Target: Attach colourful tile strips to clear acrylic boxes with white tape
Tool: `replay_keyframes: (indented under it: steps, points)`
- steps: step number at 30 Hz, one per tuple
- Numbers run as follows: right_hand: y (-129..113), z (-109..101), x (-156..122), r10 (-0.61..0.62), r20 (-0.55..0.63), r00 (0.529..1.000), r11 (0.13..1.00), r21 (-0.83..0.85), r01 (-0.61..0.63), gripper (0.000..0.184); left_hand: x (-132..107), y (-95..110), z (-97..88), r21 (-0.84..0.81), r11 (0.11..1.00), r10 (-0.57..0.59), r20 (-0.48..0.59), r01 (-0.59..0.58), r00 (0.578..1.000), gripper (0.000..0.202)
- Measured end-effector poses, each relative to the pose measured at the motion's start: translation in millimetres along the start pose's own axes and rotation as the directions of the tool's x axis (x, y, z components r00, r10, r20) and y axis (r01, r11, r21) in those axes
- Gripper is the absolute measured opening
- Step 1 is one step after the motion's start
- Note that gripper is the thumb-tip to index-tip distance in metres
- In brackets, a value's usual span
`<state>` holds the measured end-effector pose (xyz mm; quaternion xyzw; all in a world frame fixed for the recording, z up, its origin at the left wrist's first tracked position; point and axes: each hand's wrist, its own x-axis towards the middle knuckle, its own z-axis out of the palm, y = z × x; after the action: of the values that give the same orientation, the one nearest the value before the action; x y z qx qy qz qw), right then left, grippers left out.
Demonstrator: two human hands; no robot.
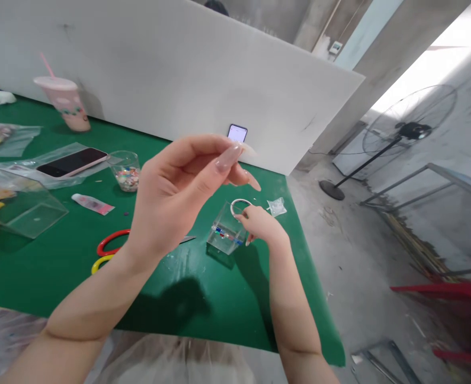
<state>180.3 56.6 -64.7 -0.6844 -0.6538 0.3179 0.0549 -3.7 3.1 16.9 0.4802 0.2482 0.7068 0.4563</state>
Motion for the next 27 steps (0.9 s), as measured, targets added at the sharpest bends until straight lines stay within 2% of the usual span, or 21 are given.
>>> replay_keyframes:
  steps: [2,4,6,8,10,13,16,17,19,21,24,26,27]
  points:
    - [-0.8,2.7,2.7,0.009,0.029,1.000,0.999,0.052,-0.011,0.034,-1.7,1.0,0.5,0.004,1.000,0.005,0.015,-0.005,1.000,0.021]
    - [-1.5,0.8,0.8,-0.026,0.002,1.000,0.993,0.119,0.026,0.035,-1.6,1.6,-0.7,0.007,0.999,0.051,0.013,-0.051,0.999,0.025]
    - [-2.5,-3.1,-3.1,-0.092,-0.109,0.990,0.977,0.181,0.111,0.036,0.5,2.9,-3.1,0.023,0.995,0.100,-0.033,-0.100,0.994,0.027]
    - [-4.3,-5.2,-6.0,-0.165,-0.295,0.941,0.947,0.220,0.235,0.034,4.4,5.3,-6.6,0.053,0.991,0.127,-0.113,-0.122,0.985,0.023]
    - [-6.1,-2.8,-5.5,-0.212,-0.506,0.836,0.907,0.217,0.361,0.036,9.4,8.8,-10.6,0.062,0.991,0.126,-0.182,-0.116,0.975,0.017]
    - [-6.9,8.2,1.4,-0.204,-0.758,0.620,0.857,0.168,0.488,0.057,15.6,14.1,-14.2,0.043,0.994,0.112,-0.255,-0.105,0.960,0.018]
    - [-6.5,18.2,10.2,-0.122,-0.899,0.421,0.829,0.141,0.541,0.064,17.1,15.6,-11.6,0.006,0.993,0.114,-0.290,-0.117,0.950,0.029]
    - [-6.5,19.8,12.5,-0.089,-0.925,0.369,0.823,0.140,0.550,0.065,16.7,14.3,-9.6,-0.005,0.993,0.112,-0.283,-0.119,0.952,0.031]
    - [-7.1,20.3,16.0,-0.030,-0.955,0.296,0.814,0.148,0.562,0.067,15.7,7.9,-5.5,-0.024,0.993,0.110,-0.249,-0.119,0.962,0.032]
    - [-7.7,19.7,18.1,0.012,-0.963,0.268,0.811,0.166,0.560,0.068,16.0,-4.0,-3.1,-0.058,0.995,0.072,-0.201,-0.085,0.977,0.028]
    - [-7.6,21.7,19.8,0.046,-0.957,0.285,0.817,0.200,0.541,0.068,20.5,-27.6,-4.3,-0.159,0.982,-0.118,-0.106,0.101,0.987,0.019]
    - [-6.7,25.4,20.6,0.045,-0.947,0.317,0.817,0.217,0.535,0.067,25.4,-41.5,-7.2,-0.245,0.921,-0.326,-0.065,0.302,0.943,0.021]
    - [-6.1,27.4,21.0,0.040,-0.941,0.337,0.815,0.226,0.533,0.067,28.1,-46.5,-9.1,-0.270,0.892,-0.391,-0.057,0.363,0.918,0.022]
